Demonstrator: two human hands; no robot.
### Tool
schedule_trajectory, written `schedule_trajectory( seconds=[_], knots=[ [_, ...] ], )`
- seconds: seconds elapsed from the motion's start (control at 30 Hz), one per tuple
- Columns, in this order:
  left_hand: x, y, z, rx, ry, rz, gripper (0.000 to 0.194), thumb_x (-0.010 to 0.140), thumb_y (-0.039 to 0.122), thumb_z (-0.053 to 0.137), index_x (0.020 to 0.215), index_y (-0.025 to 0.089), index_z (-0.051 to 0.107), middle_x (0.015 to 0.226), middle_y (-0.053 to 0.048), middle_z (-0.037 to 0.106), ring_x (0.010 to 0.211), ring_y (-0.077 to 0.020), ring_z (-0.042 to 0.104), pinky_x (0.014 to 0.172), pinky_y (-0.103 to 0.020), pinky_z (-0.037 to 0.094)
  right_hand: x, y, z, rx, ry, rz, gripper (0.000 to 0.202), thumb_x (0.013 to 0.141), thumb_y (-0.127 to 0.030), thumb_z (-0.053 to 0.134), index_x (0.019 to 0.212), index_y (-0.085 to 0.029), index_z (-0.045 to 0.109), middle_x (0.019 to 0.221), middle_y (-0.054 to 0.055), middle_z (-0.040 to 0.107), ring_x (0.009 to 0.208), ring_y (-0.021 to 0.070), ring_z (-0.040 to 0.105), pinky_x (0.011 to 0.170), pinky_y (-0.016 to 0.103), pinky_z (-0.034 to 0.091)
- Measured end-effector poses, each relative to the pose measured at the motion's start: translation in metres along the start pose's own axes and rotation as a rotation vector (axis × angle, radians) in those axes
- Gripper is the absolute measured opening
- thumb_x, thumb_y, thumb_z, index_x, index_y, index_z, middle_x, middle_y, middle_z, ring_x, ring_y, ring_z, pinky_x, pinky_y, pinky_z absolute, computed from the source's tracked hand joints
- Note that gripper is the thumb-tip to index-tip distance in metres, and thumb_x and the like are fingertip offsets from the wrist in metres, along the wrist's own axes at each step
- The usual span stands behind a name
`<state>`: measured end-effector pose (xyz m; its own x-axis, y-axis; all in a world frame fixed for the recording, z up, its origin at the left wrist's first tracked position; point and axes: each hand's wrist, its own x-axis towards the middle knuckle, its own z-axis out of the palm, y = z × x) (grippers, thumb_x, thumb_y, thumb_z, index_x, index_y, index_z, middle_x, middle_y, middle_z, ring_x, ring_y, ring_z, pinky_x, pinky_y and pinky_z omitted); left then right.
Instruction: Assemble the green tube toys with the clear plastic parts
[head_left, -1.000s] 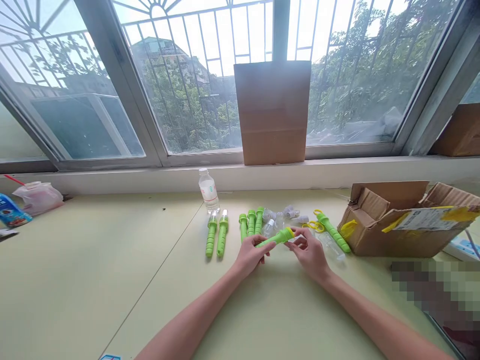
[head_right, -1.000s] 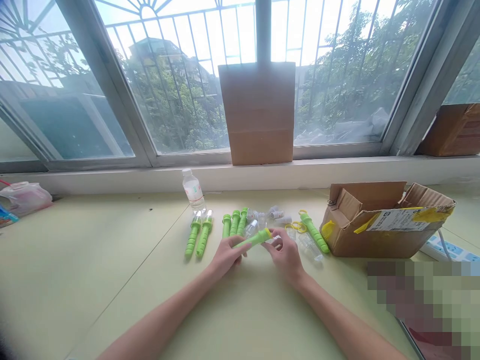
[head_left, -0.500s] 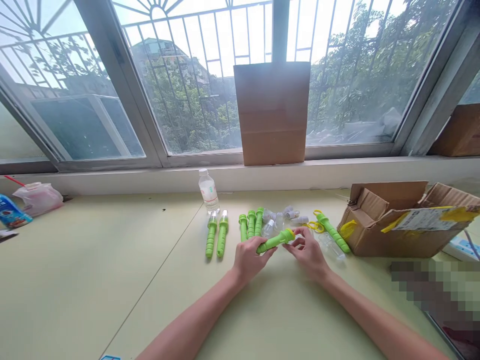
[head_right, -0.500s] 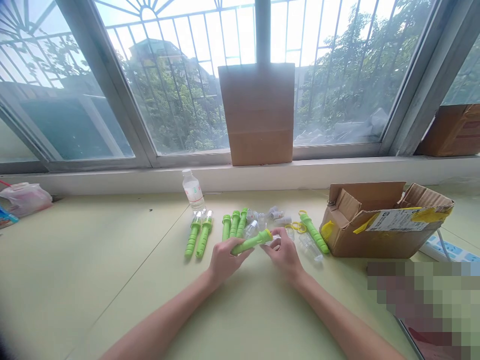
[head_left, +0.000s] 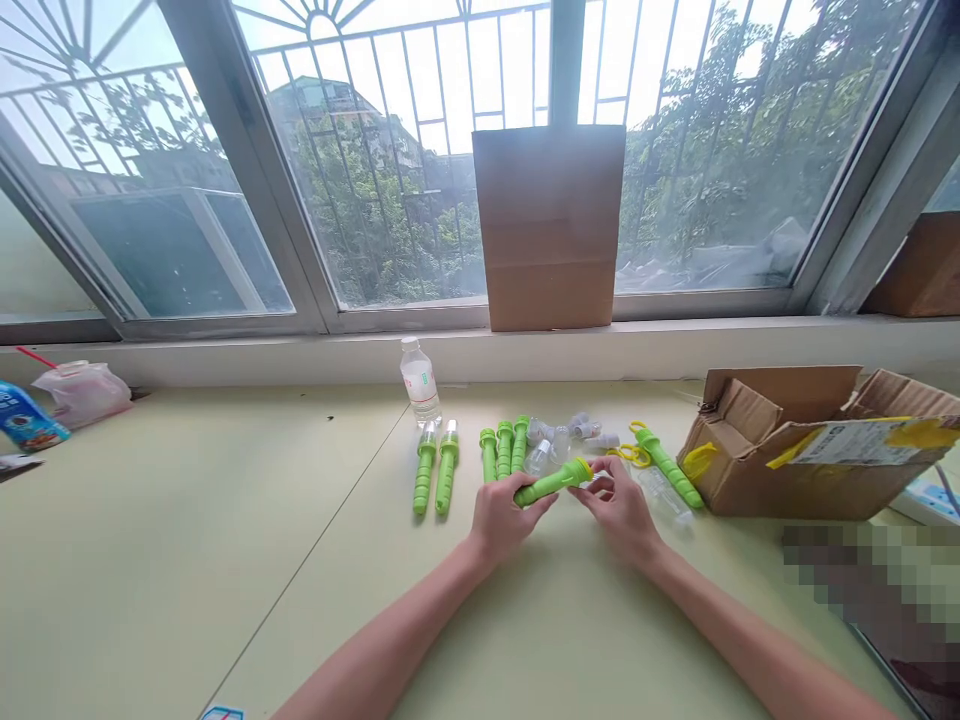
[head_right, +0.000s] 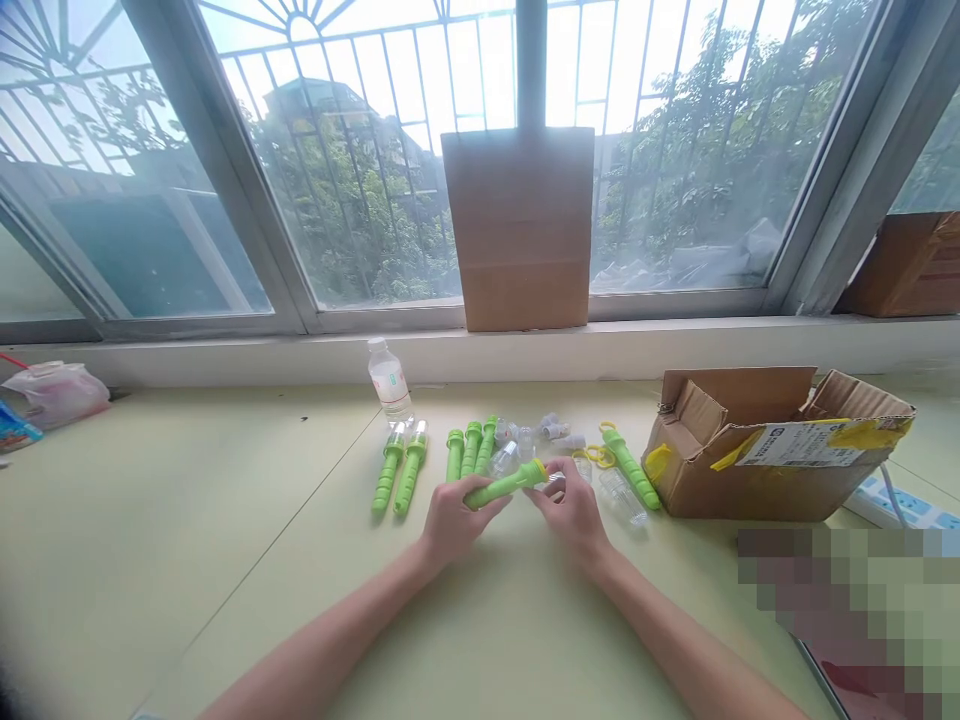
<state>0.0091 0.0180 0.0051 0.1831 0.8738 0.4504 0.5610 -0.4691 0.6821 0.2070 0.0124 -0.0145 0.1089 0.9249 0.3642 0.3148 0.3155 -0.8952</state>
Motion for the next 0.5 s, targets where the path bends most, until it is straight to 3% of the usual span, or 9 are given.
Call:
schedule_trajectory(
  seconds=[0.13,0.33,0.5],
  knots=[
    [0.001,0.003,-0.0014,-0.061,-0.006,-0.051,0.026,0.077,0.044,0.073,0.079,0.018,0.073,0.065,-0.002,0.07,0.054,-0.012,0.052,0.052,-0.024,0.038,0.0004,0.0015,0.0008,0.014,0.014,-0.016,0.047,0.075,-0.06,0.071,0.091,-0.024,0.046,0.099,0.007,0.068,0.064,0.0196,0.067,0.051,0.033,0.053],
    [0.002,0.008,-0.0034,-0.131,-0.024,-0.102,0.029,0.076,0.045,0.073,0.076,0.016,0.072,0.062,-0.001,0.066,0.054,-0.0113,0.049,0.053,-0.023,0.036,-0.0004,0.0018,0.001,-0.003,0.024,-0.019,0.046,0.076,-0.06,0.07,0.093,-0.024,0.047,0.094,0.006,0.068,0.064,0.0204,0.067,0.05,0.033,0.054],
    [0.003,0.0087,-0.0035,-0.171,-0.054,-0.123,0.032,0.078,0.046,0.07,0.072,0.015,0.071,0.059,0.0,0.062,0.053,-0.011,0.048,0.051,-0.023,0.033,-0.0015,-0.0029,0.0013,0.004,0.008,-0.036,0.046,0.076,-0.059,0.07,0.096,-0.024,0.046,0.117,0.01,0.064,0.068,0.0187,0.068,0.052,0.033,0.056]
  ],
)
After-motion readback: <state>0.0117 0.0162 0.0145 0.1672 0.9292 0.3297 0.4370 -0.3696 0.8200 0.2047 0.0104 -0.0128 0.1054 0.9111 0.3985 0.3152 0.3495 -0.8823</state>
